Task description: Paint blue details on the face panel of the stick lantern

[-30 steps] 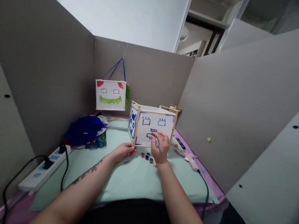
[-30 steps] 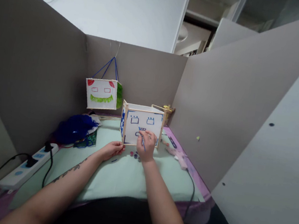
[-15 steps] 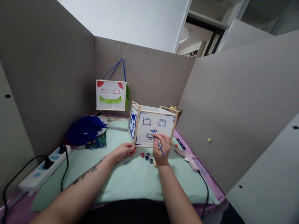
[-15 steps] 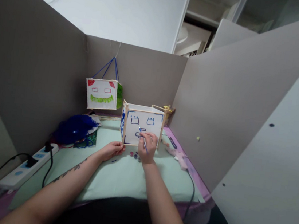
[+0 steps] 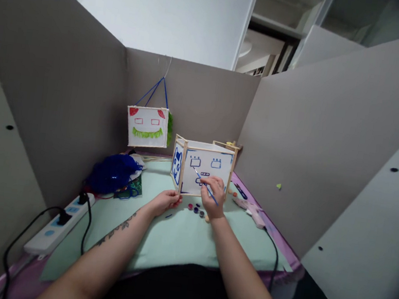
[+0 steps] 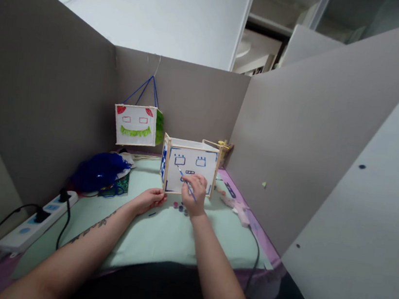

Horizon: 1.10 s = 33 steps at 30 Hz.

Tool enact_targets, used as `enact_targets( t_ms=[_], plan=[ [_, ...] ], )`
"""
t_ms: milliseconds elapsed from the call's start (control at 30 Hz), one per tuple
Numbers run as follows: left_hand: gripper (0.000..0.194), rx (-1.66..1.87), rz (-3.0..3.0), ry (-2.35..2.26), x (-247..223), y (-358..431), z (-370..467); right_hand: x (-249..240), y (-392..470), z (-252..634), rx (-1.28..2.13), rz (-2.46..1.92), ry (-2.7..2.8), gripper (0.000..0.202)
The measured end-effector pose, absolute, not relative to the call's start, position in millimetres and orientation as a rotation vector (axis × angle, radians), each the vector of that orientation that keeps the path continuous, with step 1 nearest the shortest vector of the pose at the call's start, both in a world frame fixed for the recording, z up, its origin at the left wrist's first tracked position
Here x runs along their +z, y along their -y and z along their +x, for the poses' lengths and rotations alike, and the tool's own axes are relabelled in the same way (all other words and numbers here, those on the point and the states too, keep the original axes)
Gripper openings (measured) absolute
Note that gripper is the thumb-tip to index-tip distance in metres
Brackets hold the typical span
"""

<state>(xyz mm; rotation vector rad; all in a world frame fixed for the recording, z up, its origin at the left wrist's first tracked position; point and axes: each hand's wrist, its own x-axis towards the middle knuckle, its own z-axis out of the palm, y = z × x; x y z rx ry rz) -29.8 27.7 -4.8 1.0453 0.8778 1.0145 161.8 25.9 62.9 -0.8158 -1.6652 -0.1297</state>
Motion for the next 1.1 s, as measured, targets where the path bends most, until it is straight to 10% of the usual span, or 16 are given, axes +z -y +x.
enact_targets(
  t_ms=[1100],
  plan=[
    [0.027,1.019,1.007,-0.887,-1.6,-25.8,-29.4,57.2,-35.5,173.3,-0.130,-0.864,1.576,0.018]
  ],
)
